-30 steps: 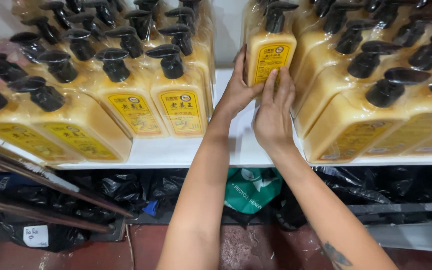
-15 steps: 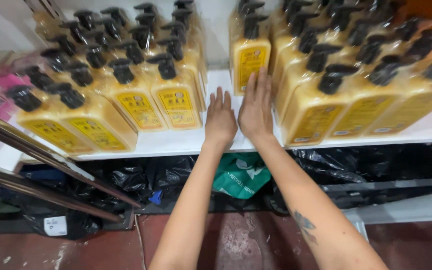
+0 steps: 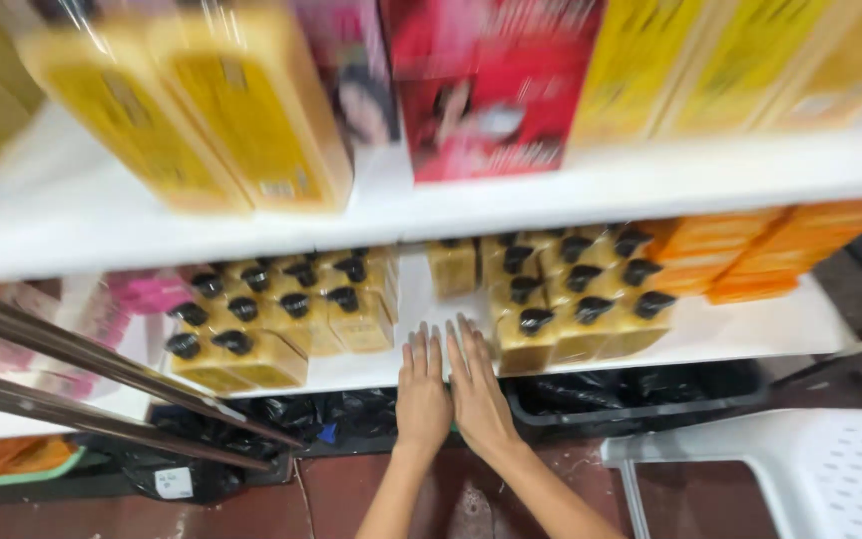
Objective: Wiping bottles of hair care products with a cloth and organizing them on the stockroom shelves.
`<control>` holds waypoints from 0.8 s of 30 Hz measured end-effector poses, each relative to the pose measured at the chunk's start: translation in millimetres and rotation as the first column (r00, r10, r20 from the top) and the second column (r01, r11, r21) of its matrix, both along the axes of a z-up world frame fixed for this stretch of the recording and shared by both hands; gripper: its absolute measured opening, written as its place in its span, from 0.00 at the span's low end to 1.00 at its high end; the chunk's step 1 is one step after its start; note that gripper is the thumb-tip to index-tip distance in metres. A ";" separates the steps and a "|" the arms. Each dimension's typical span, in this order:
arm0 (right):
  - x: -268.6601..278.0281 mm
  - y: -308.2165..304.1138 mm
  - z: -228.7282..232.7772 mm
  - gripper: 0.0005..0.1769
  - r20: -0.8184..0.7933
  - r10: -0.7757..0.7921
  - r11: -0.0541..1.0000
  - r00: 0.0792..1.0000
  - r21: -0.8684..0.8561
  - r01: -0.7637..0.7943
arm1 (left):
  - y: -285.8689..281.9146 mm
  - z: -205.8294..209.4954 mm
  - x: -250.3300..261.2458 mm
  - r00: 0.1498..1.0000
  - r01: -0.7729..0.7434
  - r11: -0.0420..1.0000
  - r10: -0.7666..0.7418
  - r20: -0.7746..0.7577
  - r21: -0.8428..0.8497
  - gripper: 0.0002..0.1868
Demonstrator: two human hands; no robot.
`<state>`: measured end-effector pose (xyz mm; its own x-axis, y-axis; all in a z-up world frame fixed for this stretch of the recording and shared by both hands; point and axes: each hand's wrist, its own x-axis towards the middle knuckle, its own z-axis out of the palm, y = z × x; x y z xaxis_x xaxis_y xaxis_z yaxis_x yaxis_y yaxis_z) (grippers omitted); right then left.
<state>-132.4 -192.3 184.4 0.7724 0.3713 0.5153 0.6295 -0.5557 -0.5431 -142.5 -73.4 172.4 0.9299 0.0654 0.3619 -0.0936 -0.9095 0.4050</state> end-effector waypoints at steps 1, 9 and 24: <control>-5.6 -9.0 19.2 0.35 -0.002 -0.007 1.000 1.000 0.001 0.007 | -8.8 20.9 -6.6 1.000 0.007 1.000 -0.007 -0.002 0.001 0.36; -24.1 -104.9 199.6 0.25 0.146 -0.274 0.959 0.951 0.117 0.258 | -92.5 223.7 -43.1 0.976 0.119 0.979 -0.085 0.201 -0.165 0.30; 103.5 -280.5 356.6 0.53 0.156 -0.445 0.889 0.882 0.197 0.414 | -186.4 363.0 65.8 0.909 0.260 0.958 -0.201 0.364 -0.121 0.32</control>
<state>-28.9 -472.8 541.0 0.7182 -0.0703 0.6922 0.4481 -0.7144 -0.5374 -76.7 -259.8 535.5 0.7453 -0.0501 0.6649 -0.4534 -0.7693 0.4502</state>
